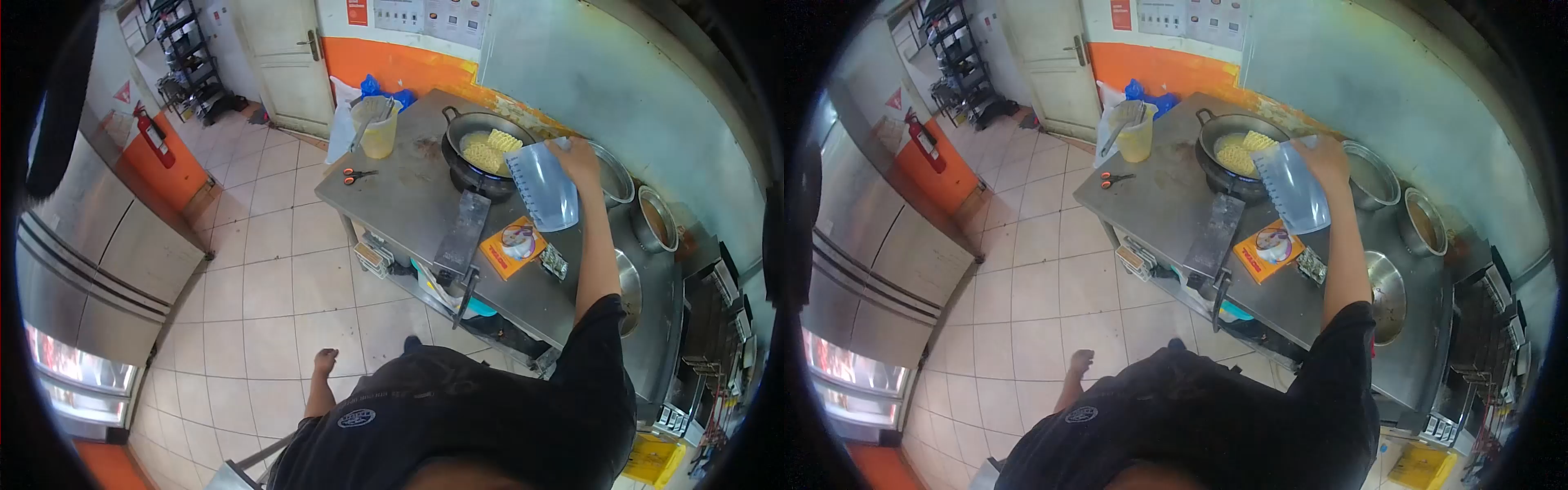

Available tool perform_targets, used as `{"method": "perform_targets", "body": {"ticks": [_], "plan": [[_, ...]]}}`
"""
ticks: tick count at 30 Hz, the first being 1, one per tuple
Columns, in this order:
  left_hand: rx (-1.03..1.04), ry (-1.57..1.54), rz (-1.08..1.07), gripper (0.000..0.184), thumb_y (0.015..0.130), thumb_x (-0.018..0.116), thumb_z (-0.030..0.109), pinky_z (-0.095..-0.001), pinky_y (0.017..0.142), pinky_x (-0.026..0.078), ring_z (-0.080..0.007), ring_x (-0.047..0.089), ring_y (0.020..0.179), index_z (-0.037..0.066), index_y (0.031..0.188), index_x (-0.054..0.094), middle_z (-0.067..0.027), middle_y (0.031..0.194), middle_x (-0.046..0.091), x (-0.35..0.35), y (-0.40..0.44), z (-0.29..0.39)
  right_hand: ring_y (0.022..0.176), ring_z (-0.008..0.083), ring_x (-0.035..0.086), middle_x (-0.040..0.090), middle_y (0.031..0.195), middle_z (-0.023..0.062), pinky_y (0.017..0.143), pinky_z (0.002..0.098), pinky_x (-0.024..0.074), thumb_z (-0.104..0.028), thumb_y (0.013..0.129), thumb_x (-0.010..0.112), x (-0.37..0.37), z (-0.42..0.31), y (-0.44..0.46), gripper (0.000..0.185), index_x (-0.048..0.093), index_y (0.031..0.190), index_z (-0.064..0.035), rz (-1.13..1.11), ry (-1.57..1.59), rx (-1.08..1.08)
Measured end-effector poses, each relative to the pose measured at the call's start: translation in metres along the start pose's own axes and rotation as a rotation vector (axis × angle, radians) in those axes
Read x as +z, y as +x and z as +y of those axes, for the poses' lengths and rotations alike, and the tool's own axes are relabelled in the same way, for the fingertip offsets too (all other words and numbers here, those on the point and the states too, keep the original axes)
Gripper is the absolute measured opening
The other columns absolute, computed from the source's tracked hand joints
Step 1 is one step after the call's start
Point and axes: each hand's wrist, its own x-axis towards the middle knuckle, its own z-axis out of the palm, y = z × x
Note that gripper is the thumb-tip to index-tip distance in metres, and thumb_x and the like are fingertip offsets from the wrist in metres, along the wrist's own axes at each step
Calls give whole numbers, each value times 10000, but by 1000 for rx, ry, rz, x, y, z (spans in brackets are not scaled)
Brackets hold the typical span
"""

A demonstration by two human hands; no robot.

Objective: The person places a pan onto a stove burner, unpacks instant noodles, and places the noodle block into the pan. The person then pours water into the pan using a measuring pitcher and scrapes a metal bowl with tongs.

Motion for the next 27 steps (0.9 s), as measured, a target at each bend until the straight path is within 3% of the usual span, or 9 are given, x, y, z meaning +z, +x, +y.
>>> {"method": "perform_targets", "body": {"ticks": [4, 7, 9, 11, 12, 14, 16, 22, 27], "plan": [[-141, 62, -246, 410, 766, 655, 355, -320, 538, 465, -181, 590, 678, 6, 981, 636, -83, 838, 647, 6, 8, 1, 1039, 355, 560, 580, 1096, 255, 884, 402, 438, -543, 704, 637, 1, -16, 18, 736, 572, 1089, 81, -104, -59, 25], [-228, 172, -283, 434, 778, 637, 373, -362, 575, 484, -214, 606, 744, 8, 1013, 631, -108, 899, 645, 7, 40, -37, 1035, 355, 561, 584, 1085, 253, 883, 406, 438, -546, 694, 645, 9, -15, 33, 722, 583, 1072, 66, -112, -104, 41], [-98, 350, -331, 432, 780, 635, 374, -365, 579, 492, -218, 610, 746, 6, 1007, 631, -114, 905, 649, -11, 38, -25, 1035, 351, 561, 587, 1080, 248, 883, 405, 438, -543, 689, 649, 13, -14, 40, 703, 593, 1060, 52, -113, -119, 40], [167, 579, -324, 431, 783, 634, 374, -367, 583, 500, -222, 615, 749, 3, 1000, 632, -120, 911, 653, -33, -4, 38, 1011, 351, 573, 600, 1051, 241, 867, 406, 447, -541, 684, 653, 11, -18, 44, 682, 606, 1030, 45, -123, -148, 49], [160, 605, -343, 420, 785, 631, 375, -366, 577, 500, -221, 615, 725, 1, 978, 637, -122, 887, 656, -43, 2, 52, 999, 351, 578, 606, 1036, 238, 860, 406, 451, -540, 681, 655, 11, -20, 44, 671, 613, 1015, 41, -129, -161, 57], [316, 597, -387, 397, 792, 622, 378, -359, 556, 493, -214, 605, 652, 1, 912, 648, -122, 804, 655, -57, 44, 40, 974, 353, 590, 614, 1015, 237, 842, 408, 461, -539, 676, 658, 10, -29, 41, 667, 622, 997, 45, -70, -189, 72], [-81, 233, -322, 358, 788, 619, 364, -341, 517, 467, -192, 568, 540, 9, 817, 660, -106, 670, 633, -51, 107, 27, 968, 350, 592, 616, 1016, 227, 829, 412, 464, -539, 678, 655, 8, -34, 42, 660, 620, 991, 40, -61, -215, 99], [66, 154, -192, 340, 734, 668, 297, -315, 579, 473, -167, 582, 617, -10, 881, 658, -104, 714, 638, -57, 143, 87, 986, 332, 588, 611, 1053, 197, 823, 411, 468, -544, 689, 641, 8, -44, 50, 647, 606, 1012, 16, -128, -262, 167], [3, 169, -291, 368, 736, 681, 284, -311, 582, 480, -172, 586, 633, -18, 942, 642, -95, 748, 642, -48, 151, 100, 966, 347, 598, 615, 1029, 239, 846, 415, 461, -526, 665, 668, 9, -57, 49, 697, 612, 1028, 66, -78, -243, 168]]}}
